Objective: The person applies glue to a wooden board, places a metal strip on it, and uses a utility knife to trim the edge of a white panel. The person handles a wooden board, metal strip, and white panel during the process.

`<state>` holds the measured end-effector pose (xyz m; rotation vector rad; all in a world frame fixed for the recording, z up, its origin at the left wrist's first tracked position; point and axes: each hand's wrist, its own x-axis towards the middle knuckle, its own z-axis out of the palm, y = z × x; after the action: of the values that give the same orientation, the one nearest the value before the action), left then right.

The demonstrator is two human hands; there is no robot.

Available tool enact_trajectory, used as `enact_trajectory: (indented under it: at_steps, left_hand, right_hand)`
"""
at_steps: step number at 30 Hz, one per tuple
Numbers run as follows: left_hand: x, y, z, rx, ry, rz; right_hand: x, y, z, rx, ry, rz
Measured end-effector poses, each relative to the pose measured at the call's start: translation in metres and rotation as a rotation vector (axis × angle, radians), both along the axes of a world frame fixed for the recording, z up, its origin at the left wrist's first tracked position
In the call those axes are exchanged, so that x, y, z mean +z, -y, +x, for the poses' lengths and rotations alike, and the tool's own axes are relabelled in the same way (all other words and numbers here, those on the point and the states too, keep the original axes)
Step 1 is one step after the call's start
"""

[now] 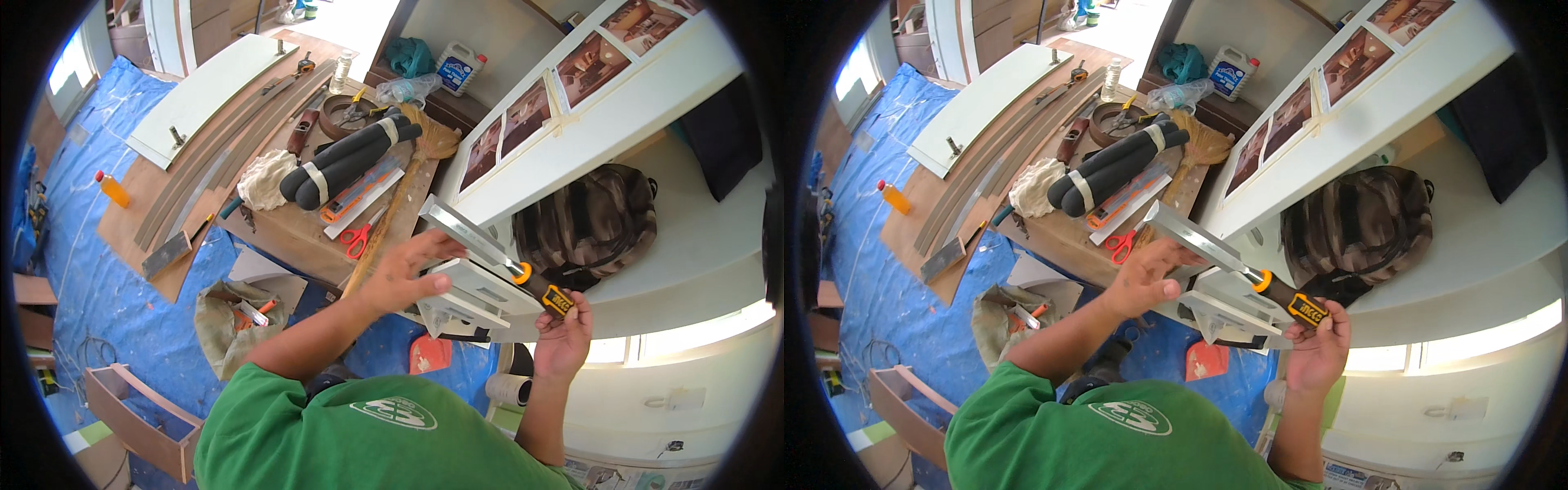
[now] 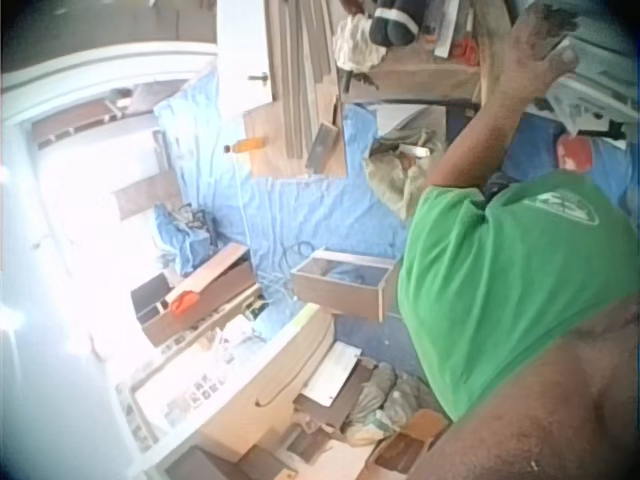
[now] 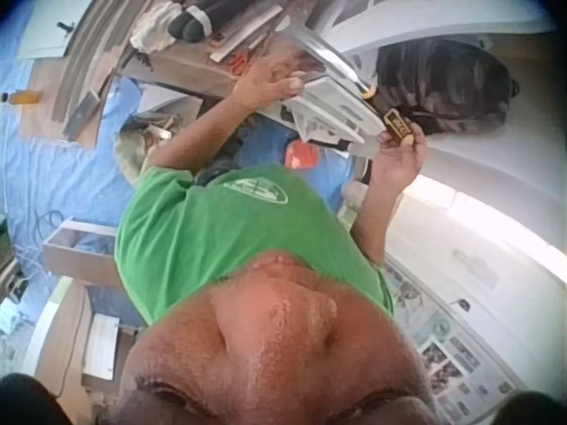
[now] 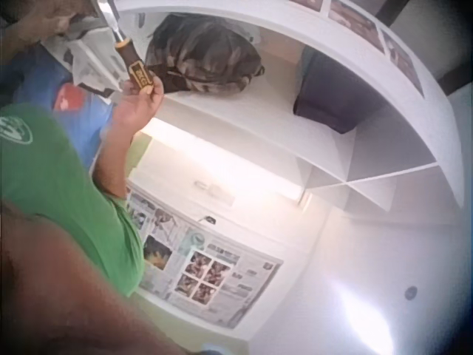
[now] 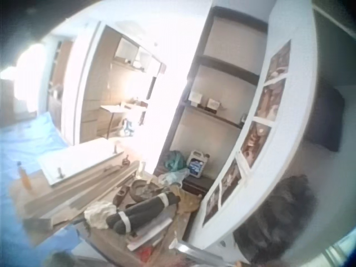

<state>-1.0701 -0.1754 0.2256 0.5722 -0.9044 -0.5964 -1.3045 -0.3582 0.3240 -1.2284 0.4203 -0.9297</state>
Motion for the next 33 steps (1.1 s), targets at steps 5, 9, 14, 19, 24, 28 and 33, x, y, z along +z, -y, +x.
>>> enact_trajectory:
  at_steps: [5,9,14,19,24,28,33]
  left_hand:
    - [0.052,-0.029,-0.071,0.216,-0.319,0.136]
    - [0.061,-0.058,-0.118,0.315,-0.364,0.246]
    - [0.057,-0.116,-0.201,0.333,-0.330,0.353]
    - [0.048,-0.177,-0.278,0.348,-0.191,0.501]
    - [0.061,-0.239,-0.328,0.322,-0.182,0.548]
    - [0.068,-0.294,-0.345,0.373,-0.209,0.573]
    - [0.060,-0.374,-0.345,0.796,-0.071,0.610]
  right_hand:
    - [-0.032,-0.034,-0.052,0.119,0.035,0.084]
    - [-0.058,-0.073,-0.107,0.182,0.016,0.151]
    - [-0.074,-0.112,-0.182,0.391,-0.342,-0.052]
    - [-0.060,-0.152,-0.216,0.616,-0.554,-0.396]
    - [-0.032,-0.227,-0.208,1.060,-0.555,-0.256]
    - [-0.027,-0.296,-0.201,1.097,-0.489,-0.116]
    - [-0.031,-0.370,-0.176,1.239,-0.552,-0.140]
